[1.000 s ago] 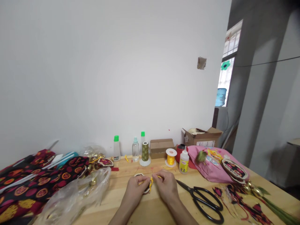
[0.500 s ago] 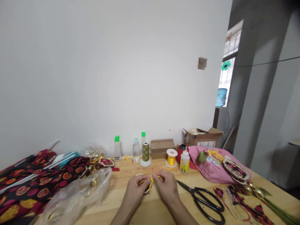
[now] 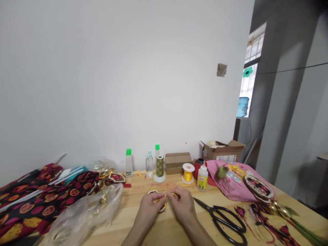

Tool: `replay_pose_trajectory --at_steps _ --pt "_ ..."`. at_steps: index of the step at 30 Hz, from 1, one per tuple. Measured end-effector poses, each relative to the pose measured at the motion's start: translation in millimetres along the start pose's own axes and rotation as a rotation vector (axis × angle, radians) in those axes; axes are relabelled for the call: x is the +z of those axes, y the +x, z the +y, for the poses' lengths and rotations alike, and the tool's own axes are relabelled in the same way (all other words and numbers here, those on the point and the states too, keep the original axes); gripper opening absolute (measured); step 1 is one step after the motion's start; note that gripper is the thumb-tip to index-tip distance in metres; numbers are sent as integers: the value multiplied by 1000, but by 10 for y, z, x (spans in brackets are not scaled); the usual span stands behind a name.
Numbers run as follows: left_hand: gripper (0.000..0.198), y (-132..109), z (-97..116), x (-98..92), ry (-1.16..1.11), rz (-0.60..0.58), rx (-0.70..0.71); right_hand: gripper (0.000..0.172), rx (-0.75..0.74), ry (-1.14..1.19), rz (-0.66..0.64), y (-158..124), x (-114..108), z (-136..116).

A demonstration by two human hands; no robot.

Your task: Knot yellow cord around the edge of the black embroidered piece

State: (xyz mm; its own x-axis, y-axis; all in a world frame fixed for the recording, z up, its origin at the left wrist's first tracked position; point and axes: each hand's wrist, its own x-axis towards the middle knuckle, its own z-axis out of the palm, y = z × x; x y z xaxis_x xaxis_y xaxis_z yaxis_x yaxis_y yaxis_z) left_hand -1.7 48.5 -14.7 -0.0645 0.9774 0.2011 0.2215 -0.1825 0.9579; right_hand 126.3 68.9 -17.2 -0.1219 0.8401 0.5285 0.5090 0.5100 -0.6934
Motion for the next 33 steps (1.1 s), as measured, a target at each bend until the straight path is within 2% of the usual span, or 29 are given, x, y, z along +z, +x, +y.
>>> replay_pose_trajectory --at_steps 3,10,16,24,33 --pt "31 -1 -3 2 6 28 -18 24 -14 -24 -3 -3 -19 -15" --pt "34 0 -37 -4 62 -53 13 25 -46 -67 9 -20 -45 -44" --pt "31 8 -52 11 4 -55 39 23 6 -41 25 11 -33 -20" --pt "28 55 -110 -4 -38 0 -3 21 7 -5 15 -2 -20 -39" --pt "29 31 -85 11 21 28 -3 23 13 -96 13 -1 -42 -64"
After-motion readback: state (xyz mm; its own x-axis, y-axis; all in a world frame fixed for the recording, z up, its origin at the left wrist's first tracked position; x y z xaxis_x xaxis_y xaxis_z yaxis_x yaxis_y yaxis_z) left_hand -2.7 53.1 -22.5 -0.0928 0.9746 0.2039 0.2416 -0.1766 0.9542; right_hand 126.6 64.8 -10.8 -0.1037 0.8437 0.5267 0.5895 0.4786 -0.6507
